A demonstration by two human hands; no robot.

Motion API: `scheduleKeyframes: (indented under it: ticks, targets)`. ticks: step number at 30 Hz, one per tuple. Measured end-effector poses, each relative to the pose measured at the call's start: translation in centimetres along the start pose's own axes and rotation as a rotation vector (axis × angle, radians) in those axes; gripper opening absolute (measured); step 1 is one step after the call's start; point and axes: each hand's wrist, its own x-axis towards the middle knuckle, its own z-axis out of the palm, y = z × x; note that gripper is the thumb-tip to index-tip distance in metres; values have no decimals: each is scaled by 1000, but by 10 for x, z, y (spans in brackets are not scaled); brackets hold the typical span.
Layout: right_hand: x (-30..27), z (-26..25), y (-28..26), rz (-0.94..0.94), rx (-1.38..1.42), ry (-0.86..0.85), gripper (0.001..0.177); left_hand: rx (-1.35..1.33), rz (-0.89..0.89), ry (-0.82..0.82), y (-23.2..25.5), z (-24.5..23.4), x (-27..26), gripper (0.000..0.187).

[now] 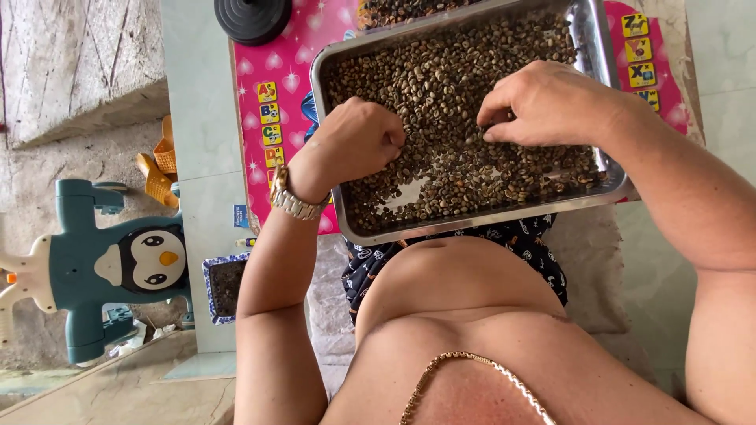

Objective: A person manually sorts through a tray of coffee beans, sifting the pile and picking out defects or debris.

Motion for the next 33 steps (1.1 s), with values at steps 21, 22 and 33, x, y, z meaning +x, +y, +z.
scheduleKeyframes:
  ticks: [21, 22, 33]
  targets:
    - [83, -11, 5, -516, -60, 286, 13, 139, -223, 166, -30, 16, 24, 7]
    - [87, -10, 5, -536, -71, 285, 10, 116, -214, 175, -26, 13, 20, 5]
    - [98, 20, -2, -501, -293, 274, 2, -64, -173, 339, -17, 4, 10, 5]
